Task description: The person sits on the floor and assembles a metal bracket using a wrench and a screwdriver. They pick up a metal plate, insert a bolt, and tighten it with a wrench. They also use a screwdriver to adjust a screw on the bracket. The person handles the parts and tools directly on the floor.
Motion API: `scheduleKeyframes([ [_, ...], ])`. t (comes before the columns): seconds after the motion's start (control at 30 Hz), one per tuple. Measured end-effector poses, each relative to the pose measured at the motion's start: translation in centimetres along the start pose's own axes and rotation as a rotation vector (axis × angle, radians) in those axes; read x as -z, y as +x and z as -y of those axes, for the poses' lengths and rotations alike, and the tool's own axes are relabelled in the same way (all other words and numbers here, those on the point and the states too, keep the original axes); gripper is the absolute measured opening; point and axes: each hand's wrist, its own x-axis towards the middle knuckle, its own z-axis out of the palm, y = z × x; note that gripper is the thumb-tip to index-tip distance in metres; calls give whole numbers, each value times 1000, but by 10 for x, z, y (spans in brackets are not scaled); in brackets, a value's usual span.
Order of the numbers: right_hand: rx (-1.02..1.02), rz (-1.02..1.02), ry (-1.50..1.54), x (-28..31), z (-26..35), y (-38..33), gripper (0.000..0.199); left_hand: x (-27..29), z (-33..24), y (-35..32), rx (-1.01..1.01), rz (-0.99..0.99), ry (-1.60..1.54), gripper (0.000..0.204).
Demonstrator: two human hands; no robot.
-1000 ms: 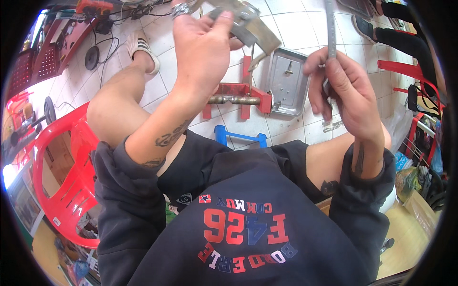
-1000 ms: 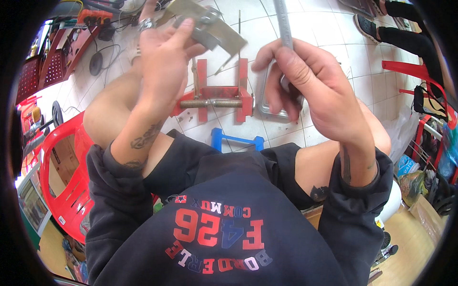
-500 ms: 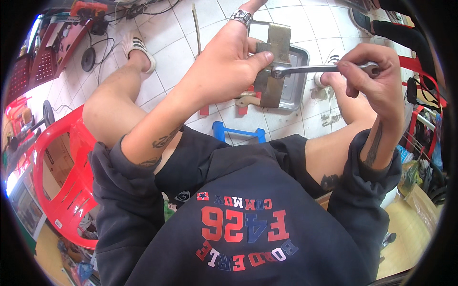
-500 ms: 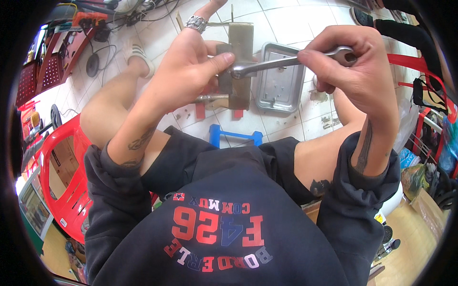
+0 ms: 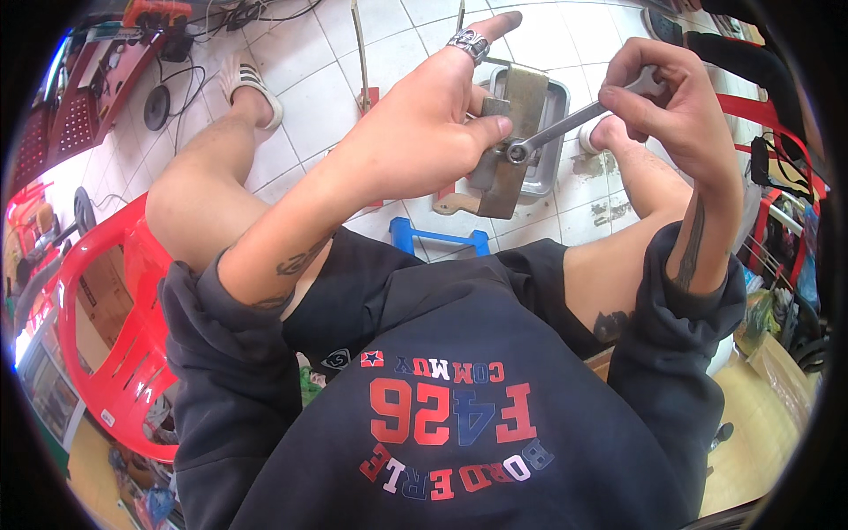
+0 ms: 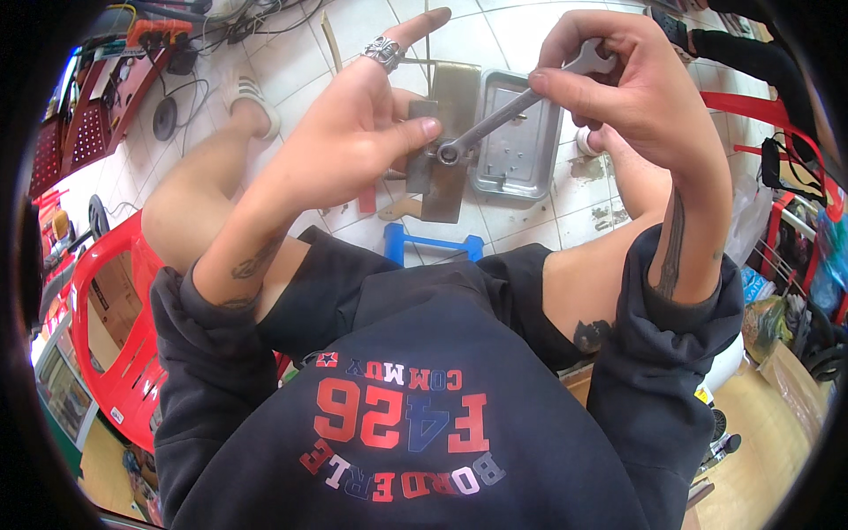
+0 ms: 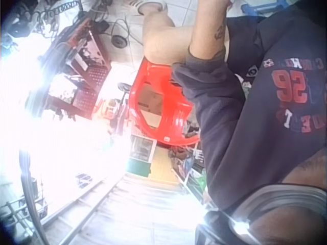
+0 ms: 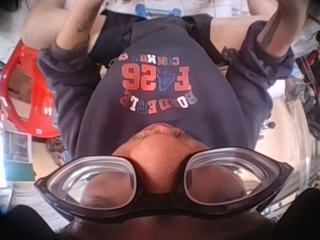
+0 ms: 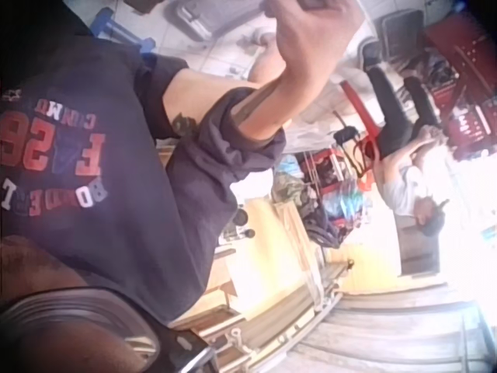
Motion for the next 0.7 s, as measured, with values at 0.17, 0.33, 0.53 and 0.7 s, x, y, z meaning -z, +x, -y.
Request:
scheduleKeyframes([
  [0.17, -27, 125, 54, 3, -14, 11, 22, -1, 1, -4, -71, 18, -7, 74],
  [0.33, -39, 45, 18, -1, -24, 19, 23, 19, 13, 4, -35, -185, -95, 71],
  [0.53, -110, -61, 99, -19, -19, 20, 21, 26, 16, 1, -138, -368, -76, 72],
  [0.7, -184, 9, 150, -25, -15, 17, 25, 36, 6, -5, -2, -330, -158, 82],
])
